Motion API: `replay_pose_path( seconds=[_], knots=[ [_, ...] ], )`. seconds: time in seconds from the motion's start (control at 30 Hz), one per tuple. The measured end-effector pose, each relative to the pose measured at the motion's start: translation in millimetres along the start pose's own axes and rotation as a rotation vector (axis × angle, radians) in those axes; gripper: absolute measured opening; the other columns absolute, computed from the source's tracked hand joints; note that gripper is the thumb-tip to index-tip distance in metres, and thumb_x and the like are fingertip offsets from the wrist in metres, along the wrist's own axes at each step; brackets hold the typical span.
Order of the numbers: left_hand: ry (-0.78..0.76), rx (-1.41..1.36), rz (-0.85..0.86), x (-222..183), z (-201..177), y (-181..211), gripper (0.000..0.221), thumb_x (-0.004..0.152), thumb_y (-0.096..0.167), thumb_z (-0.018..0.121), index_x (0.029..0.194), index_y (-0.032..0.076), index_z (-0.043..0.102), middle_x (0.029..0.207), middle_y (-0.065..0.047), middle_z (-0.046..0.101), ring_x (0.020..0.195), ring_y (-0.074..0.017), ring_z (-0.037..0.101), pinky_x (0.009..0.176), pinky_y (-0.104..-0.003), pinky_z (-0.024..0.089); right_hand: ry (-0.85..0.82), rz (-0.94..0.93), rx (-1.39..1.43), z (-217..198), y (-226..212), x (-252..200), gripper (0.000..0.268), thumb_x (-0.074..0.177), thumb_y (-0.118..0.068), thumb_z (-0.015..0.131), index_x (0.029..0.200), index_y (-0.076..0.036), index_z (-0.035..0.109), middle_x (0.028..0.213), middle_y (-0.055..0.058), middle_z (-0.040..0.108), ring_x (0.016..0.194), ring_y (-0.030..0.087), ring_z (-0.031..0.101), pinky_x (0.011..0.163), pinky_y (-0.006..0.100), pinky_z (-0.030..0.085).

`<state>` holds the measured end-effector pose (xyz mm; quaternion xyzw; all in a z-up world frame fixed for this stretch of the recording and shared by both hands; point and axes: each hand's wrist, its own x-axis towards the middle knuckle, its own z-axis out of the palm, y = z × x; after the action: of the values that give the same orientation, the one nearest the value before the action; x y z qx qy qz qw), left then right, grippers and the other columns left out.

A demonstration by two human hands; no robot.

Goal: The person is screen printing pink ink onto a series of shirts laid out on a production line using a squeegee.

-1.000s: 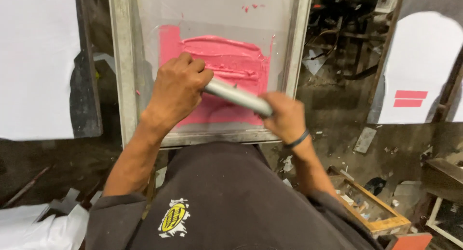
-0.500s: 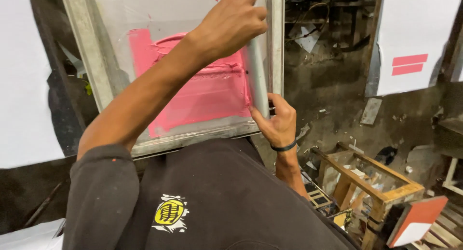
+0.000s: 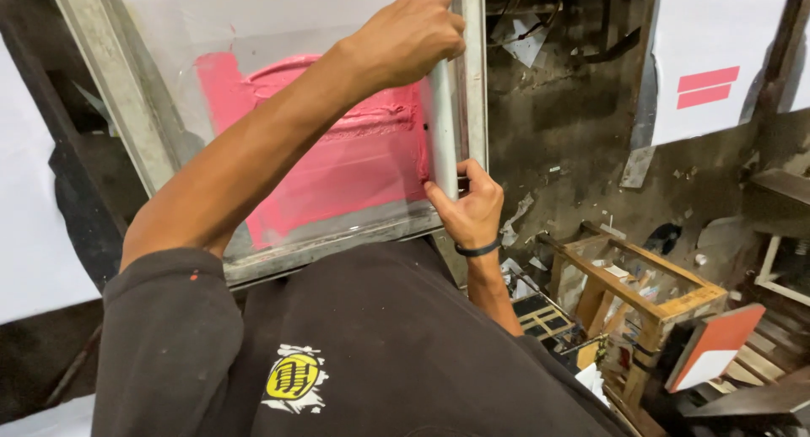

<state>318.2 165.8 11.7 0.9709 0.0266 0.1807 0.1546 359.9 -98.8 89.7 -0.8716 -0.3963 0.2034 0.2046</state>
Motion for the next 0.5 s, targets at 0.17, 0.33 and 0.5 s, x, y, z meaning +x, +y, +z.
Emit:
replay_pose_path(
  seconds=[0.17,0.33,0.5],
  knots=[
    [0.018,0.107,0.036,13.9,13.6,-7.3,0.013,0.070,0.006,0.072,0.064,0.017,0.067,0.071,0.002,0.067,0.074,-0.0266,0.061,0.058,-0.041,0.044,-0.013,-0.043,0.148,18.9,-7.5,-10.3,0.031,0.073,-0.028,0.083,0.078,-0.013,0.056,0.069,-0.001,0.059,0.063,0.012,0.054,0.053,0.031,0.042],
    [0.133,0.357,-0.037,-15.3,-50.6,18.2,0.013,0.083,0.026,0.068,0.073,0.031,0.075,0.072,0.004,0.075,0.072,-0.0205,0.070,0.082,-0.040,0.043,-0.116,-0.089,0.244,7.9,-0.7,-8.2,0.027,0.072,-0.022,0.085,0.083,-0.010,0.063,0.073,-0.002,0.061,0.069,0.009,0.052,0.060,0.028,0.044],
    [-0.137,0.377,-0.244,-104.5,-143.5,57.1,0.025,0.079,0.016,0.072,0.061,0.033,0.065,0.065,0.004,0.067,0.073,-0.0247,0.066,0.083,-0.039,0.041,-0.206,-0.364,-0.062,-14.5,-29.7,20.2,0.022,0.066,-0.016,0.073,0.082,-0.013,0.058,0.065,0.001,0.050,0.059,0.018,0.043,0.055,0.036,0.038]
  ],
)
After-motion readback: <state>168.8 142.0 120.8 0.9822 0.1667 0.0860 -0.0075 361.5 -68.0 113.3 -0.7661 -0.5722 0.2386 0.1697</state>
